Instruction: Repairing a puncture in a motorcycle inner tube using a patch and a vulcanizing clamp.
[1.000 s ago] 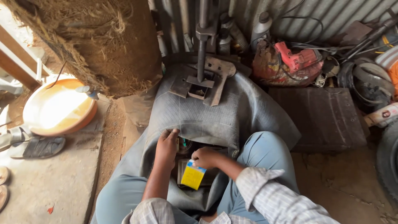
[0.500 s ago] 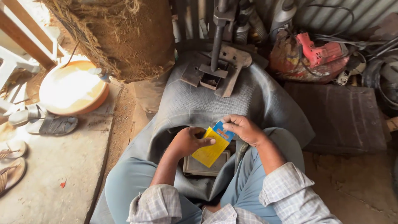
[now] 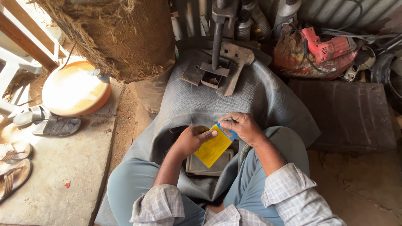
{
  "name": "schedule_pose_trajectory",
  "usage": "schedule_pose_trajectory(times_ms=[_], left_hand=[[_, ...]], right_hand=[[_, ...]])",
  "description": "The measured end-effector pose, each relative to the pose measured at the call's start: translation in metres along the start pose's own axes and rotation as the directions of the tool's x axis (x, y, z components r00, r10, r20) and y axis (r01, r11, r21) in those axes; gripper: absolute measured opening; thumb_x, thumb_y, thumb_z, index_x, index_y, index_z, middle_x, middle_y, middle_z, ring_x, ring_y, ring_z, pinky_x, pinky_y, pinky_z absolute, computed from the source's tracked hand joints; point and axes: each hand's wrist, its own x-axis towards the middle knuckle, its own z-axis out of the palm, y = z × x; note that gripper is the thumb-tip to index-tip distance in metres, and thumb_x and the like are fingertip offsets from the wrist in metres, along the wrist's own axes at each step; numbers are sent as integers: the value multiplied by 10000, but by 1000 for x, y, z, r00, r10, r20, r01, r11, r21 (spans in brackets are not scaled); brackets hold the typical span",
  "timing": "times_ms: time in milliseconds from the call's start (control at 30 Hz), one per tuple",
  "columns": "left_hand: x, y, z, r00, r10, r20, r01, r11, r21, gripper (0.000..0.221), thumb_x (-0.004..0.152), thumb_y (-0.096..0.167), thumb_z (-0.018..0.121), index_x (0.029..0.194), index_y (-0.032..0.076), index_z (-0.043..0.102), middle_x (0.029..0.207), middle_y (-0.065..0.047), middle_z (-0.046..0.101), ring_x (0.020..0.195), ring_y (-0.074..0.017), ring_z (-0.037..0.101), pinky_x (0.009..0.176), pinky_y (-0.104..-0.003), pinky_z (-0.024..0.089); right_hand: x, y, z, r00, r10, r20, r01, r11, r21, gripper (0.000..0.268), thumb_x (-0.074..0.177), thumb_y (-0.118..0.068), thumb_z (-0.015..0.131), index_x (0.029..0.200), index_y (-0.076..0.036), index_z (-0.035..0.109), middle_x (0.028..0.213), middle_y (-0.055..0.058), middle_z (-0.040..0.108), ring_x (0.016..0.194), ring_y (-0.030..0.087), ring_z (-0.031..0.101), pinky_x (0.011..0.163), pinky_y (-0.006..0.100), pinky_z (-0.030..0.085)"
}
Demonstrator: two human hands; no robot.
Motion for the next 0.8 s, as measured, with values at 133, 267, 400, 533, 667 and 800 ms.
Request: schedule_pose_trajectory(times_ms=[133,267,400,533,667,800], left_hand=[[10,-16,-7,1000,2,14,1,980,-199,632,845,510,747,1177,-26,756,987,-150,806,873,-208,762,817,-323,574],[6,-27,-24,991,-80,-111,27,910,-414,611,858,472,750,1165,-56,733,962,-140,793,842,-220,747,788,-344,582],[5,-21,-28,975,-64,-212,-22,926,-378,607,836,468,779,1155,-47,742,964,-126,778,859,-195,721,787,-332,566],[3,-12,-17,973,-33,-227,-45,943,-331,629,797,475,802,1173,-24,737,983,-117,788,891,-188,733,801,-322,576],[1,-12,-16,971,5,-240,-84,944,-319,637,775,465,830,1185,-9,715,1020,-114,785,930,-190,733,831,-330,578],[-1,-5,-17,922,3,-386,-87,976,-202,557,820,473,790,1124,7,772,1016,-93,796,938,-150,730,851,-295,550]], right_hand=[[-2,-7,-14,997,36,-63,-33,998,58,85,920,-116,719,943,-69,787,827,-1,739,769,90,651,708,268,543],[-7,-16,-59,928,-109,-357,276,845,459,94,994,-81,608,939,-67,683,933,81,736,855,211,697,791,358,568],[-10,-28,-63,950,27,-312,134,865,484,108,918,-83,606,1015,-82,653,903,77,723,758,193,703,661,329,545],[-11,3,-34,995,77,-58,-53,939,340,201,988,-155,676,1131,-15,696,818,51,652,614,114,601,540,259,482],[-9,-6,-5,985,171,35,-174,974,147,218,906,-199,756,1057,-41,757,712,-12,625,527,44,500,450,227,385],[-22,-24,-41,984,80,-158,-93,993,-71,158,876,-196,797,851,-41,778,667,-25,654,555,45,540,476,230,423]])
